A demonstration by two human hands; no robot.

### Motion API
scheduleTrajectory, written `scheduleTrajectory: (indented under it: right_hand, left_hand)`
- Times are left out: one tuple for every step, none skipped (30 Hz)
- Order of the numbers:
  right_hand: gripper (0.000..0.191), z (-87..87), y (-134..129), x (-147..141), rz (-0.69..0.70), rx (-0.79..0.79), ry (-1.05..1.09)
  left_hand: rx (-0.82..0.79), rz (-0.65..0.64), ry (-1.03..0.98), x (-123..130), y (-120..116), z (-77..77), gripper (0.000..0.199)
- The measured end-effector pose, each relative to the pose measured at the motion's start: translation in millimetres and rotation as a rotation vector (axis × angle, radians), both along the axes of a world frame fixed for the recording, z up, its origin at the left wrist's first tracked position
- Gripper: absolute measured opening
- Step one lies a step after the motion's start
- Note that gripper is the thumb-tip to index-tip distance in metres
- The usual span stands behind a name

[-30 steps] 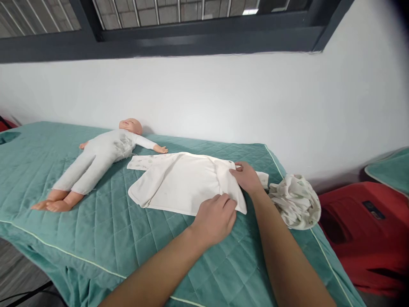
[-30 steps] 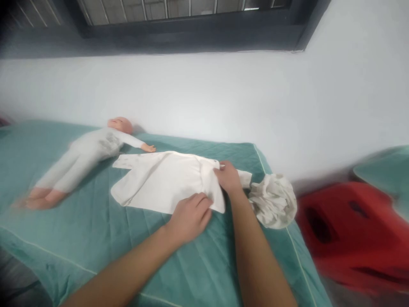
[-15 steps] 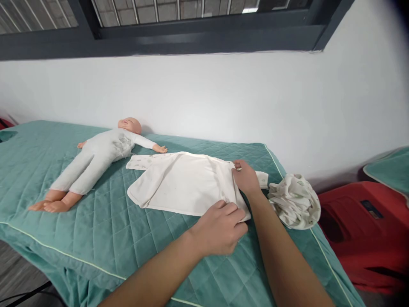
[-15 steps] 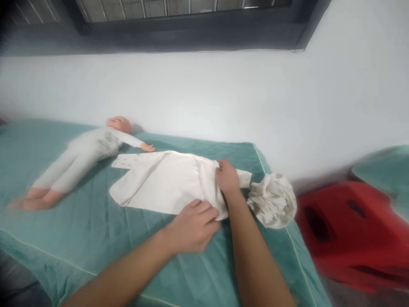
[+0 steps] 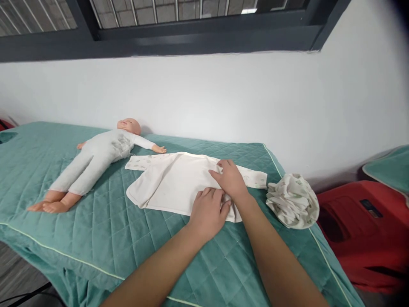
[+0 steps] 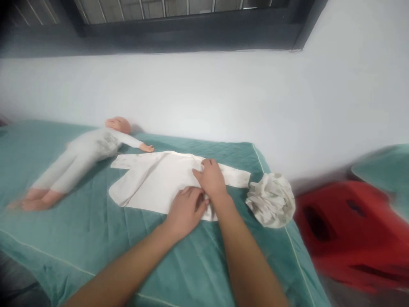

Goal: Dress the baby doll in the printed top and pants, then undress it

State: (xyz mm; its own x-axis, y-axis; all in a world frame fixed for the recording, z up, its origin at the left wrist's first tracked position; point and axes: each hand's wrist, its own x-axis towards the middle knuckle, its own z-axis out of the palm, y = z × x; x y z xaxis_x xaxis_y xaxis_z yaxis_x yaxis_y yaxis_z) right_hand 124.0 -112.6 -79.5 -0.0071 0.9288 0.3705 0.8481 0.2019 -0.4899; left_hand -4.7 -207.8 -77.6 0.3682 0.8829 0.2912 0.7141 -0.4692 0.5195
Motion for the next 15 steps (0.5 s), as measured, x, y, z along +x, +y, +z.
scheduleTrajectory:
  right_hand:
    - [0.031,-1.1,2,-2,-0.015,-0.043,-0.036]
    - [0.029,-1.9,4,-3,-0.027,-0.086,-0.067]
    - [0.026,-2.5,6,-4,-0.033,-0.121,-0.089]
    - [0.023,-2.7,8,-3,-0.035,-0.141,-0.103]
    - [0.02,-2.5,9,-3,-0.034,-0.14,-0.108]
    - [0.018,-2.1,10,-2,-0.033,-0.124,-0.105]
    - [0.017,-1.4,10,-2,-0.034,-0.098,-0.096]
    - [0.017,-0.6,10,-1,-0.037,-0.07,-0.08]
    - [0.017,0.2,9,0,-0.044,-0.042,-0.062]
    - [0.017,0.9,9,1,-0.054,-0.016,-0.041]
    - [0.018,1.3,8,2,-0.061,0.005,-0.02]
    - [0.018,1.6,8,3,-0.068,0.024,0.002]
    - [0.018,1.5,9,4,-0.073,0.039,0.023]
    - [0.018,1.3,9,6,-0.075,0.046,0.044]
    - [0.018,1.0,10,7,-0.077,0.047,0.066]
  left_hand:
    - [-0.018,-0.03,-0.014,1,0,0.3,0.016]
    - [-0.031,-0.059,-0.031,1,0,0.5,0.016]
    - [-0.041,-0.081,-0.047,1,-1,0.7,0.016]
    - [-0.049,-0.095,-0.058,1,-1,0.7,0.016]
    - [-0.054,-0.1,-0.063,1,-1,0.6,0.016]
    - [-0.058,-0.101,-0.062,1,-1,0.4,0.016]
    - [-0.06,-0.103,-0.056,1,0,0.3,0.017]
    - [-0.058,-0.108,-0.047,0,0,0.2,0.017]
    - [-0.052,-0.118,-0.038,0,0,0.2,0.019]
    - [-0.043,-0.131,-0.029,0,0,0.5,0.022]
    - [-0.033,-0.146,-0.02,0,-1,0.9,0.025]
    - [-0.021,-0.159,-0.013,0,-1,1.6,0.029]
    - [-0.011,-0.166,-0.004,1,-2,2.4,0.031]
    - [-0.002,-0.163,0.005,1,-3,3.1,0.033]
    - [0.006,-0.151,0.014,2,-4,3.7,0.033]
